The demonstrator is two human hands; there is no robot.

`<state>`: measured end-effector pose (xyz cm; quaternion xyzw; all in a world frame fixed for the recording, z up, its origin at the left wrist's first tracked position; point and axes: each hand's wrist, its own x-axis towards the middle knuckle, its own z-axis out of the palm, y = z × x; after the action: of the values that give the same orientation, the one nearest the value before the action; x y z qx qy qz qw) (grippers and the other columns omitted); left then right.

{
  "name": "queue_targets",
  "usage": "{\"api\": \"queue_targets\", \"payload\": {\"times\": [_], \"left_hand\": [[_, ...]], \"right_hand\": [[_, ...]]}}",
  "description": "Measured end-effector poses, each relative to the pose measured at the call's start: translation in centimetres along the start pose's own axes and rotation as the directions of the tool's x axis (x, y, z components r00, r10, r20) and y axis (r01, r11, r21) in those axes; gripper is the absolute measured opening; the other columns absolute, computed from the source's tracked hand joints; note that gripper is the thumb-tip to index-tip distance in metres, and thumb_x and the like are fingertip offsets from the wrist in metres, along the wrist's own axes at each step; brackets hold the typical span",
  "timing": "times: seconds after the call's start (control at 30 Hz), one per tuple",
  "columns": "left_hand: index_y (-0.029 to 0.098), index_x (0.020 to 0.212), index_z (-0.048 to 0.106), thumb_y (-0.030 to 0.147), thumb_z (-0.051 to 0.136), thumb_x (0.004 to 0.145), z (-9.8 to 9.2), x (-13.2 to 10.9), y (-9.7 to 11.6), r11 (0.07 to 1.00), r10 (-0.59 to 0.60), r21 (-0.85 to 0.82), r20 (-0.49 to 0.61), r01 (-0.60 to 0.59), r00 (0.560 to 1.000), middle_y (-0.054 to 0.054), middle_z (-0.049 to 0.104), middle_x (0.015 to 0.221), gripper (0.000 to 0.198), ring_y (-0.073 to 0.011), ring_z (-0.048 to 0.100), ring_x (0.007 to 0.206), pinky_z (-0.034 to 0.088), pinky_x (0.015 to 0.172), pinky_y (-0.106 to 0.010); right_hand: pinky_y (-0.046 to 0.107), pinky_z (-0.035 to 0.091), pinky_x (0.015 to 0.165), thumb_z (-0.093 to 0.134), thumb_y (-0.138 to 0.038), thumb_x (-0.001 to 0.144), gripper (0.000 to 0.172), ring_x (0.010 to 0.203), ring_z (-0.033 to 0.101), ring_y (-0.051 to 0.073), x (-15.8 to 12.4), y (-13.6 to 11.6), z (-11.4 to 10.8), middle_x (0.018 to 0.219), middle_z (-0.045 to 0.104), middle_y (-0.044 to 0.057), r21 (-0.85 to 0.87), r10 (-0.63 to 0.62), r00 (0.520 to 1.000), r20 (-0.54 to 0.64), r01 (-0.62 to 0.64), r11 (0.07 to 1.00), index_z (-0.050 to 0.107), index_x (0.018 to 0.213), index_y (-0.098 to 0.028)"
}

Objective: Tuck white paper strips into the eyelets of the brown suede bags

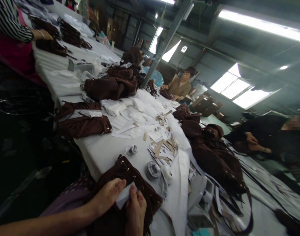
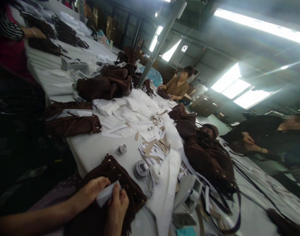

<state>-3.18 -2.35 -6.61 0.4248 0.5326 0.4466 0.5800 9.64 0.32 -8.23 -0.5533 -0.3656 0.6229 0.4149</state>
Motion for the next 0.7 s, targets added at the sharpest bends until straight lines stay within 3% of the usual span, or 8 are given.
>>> {"api": "queue_targets", "payload": {"times": [0.07, 0.17, 0.4, 0.5, 0.57, 0.63, 0.67, 0.7], "left_hand": [[0.011, 0.080, 0.063, 0.071, 0.040, 0.081, 0.3, 0.5, 0.0, 0.994, -0.088, -0.057, 0.095, 0.094, 0.992, -0.006, 0.063, 0.065, 0.064, -0.0162, 0.057, 0.053, 0.046, 0.048, -0.026], [0.013, 0.079, 0.062, 0.072, 0.047, 0.075, 0.7, 1.0, 0.1, 0.987, -0.128, -0.081, 0.161, 0.142, 0.979, -0.001, 0.059, 0.059, 0.061, -0.0132, 0.054, 0.049, 0.044, 0.046, -0.023], [0.015, 0.070, 0.059, 0.065, 0.052, 0.078, 0.9, 0.6, -0.1, 0.989, -0.017, 0.147, 0.001, 0.016, 1.000, 0.001, 0.056, 0.058, 0.050, -0.0119, 0.050, 0.050, 0.039, 0.044, -0.020], [0.016, 0.066, 0.057, 0.064, 0.048, 0.080, 1.0, 0.6, -0.9, 0.989, 0.010, 0.148, -0.003, -0.010, 1.000, 0.002, 0.054, 0.055, 0.052, -0.0112, 0.048, 0.048, 0.037, 0.043, -0.020], [0.016, 0.066, 0.057, 0.069, 0.045, 0.079, 1.1, 0.8, -1.4, 0.990, -0.048, 0.135, 0.023, 0.044, 0.999, 0.003, 0.054, 0.052, 0.056, -0.0103, 0.045, 0.041, 0.034, 0.038, -0.020], [0.016, 0.064, 0.057, 0.074, 0.045, 0.075, 1.2, 0.9, -1.6, 0.986, -0.103, 0.135, 0.015, 0.100, 0.995, 0.003, 0.054, 0.050, 0.060, -0.0096, 0.043, 0.036, 0.032, 0.035, -0.020], [0.016, 0.062, 0.057, 0.076, 0.045, 0.073, 1.3, 1.0, -1.6, 0.984, -0.118, 0.137, 0.004, 0.116, 0.993, 0.003, 0.055, 0.050, 0.062, -0.0092, 0.043, 0.035, 0.031, 0.034, -0.019], [0.016, 0.061, 0.057, 0.077, 0.046, 0.071, 1.3, 1.0, -1.6, 0.983, -0.124, 0.135, -0.007, 0.124, 0.992, 0.003, 0.056, 0.049, 0.063, -0.0088, 0.043, 0.033, 0.031, 0.034, -0.019]], "right_hand": [[0.019, 0.029, 0.038, 0.065, -0.062, 0.073, 0.048, 0.036, 0.033, 0.005, -0.1, 0.3, 0.0, 0.041, 0.039, -0.010, 0.001, -0.003, 1.000, 0.004, 0.003, 1.000, 0.047, 0.061, -0.019], [0.020, 0.032, 0.038, 0.064, -0.065, 0.071, 0.048, 0.036, 0.035, 0.006, 0.0, 0.4, 0.0, 0.042, 0.041, -0.010, -0.001, -0.005, 1.000, 0.018, 0.005, 1.000, 0.051, 0.065, -0.019], [0.020, 0.030, 0.037, 0.062, -0.066, 0.070, 0.050, 0.040, 0.039, 0.008, -0.6, 0.2, 0.8, 0.045, 0.047, -0.006, -0.108, -0.146, 0.984, -0.102, 0.135, 0.985, 0.053, 0.059, -0.018], [0.020, 0.027, 0.034, 0.054, -0.070, 0.074, 0.054, 0.035, 0.038, 0.007, -1.4, -0.7, 0.3, 0.043, 0.047, -0.005, -0.121, -0.047, 0.999, -0.019, 0.044, 0.992, 0.055, 0.061, -0.017], [0.020, 0.024, 0.031, 0.049, -0.072, 0.076, 0.058, 0.031, 0.037, 0.008, -1.8, -1.9, -1.9, 0.044, 0.051, -0.004, -0.134, 0.026, 1.000, 0.010, -0.025, 0.991, 0.062, 0.075, -0.015], [0.020, 0.027, 0.030, 0.055, -0.070, 0.073, 0.060, 0.032, 0.041, 0.009, -2.1, -3.7, -6.2, 0.050, 0.057, -0.002, -0.161, -0.063, 0.988, -0.139, 0.040, 0.986, 0.064, 0.094, -0.015], [0.020, 0.031, 0.033, 0.056, -0.068, 0.073, 0.059, 0.035, 0.043, 0.009, -2.1, -4.8, -8.9, 0.052, 0.058, -0.002, -0.195, -0.199, 0.929, -0.311, 0.142, 0.970, 0.065, 0.096, -0.015], [0.021, 0.037, 0.039, 0.058, -0.065, 0.073, 0.055, 0.041, 0.049, 0.010, -2.0, -6.0, -11.8, 0.057, 0.061, -0.001, -0.261, -0.339, 0.800, -0.495, 0.236, 0.936, 0.067, 0.095, -0.016]]}}
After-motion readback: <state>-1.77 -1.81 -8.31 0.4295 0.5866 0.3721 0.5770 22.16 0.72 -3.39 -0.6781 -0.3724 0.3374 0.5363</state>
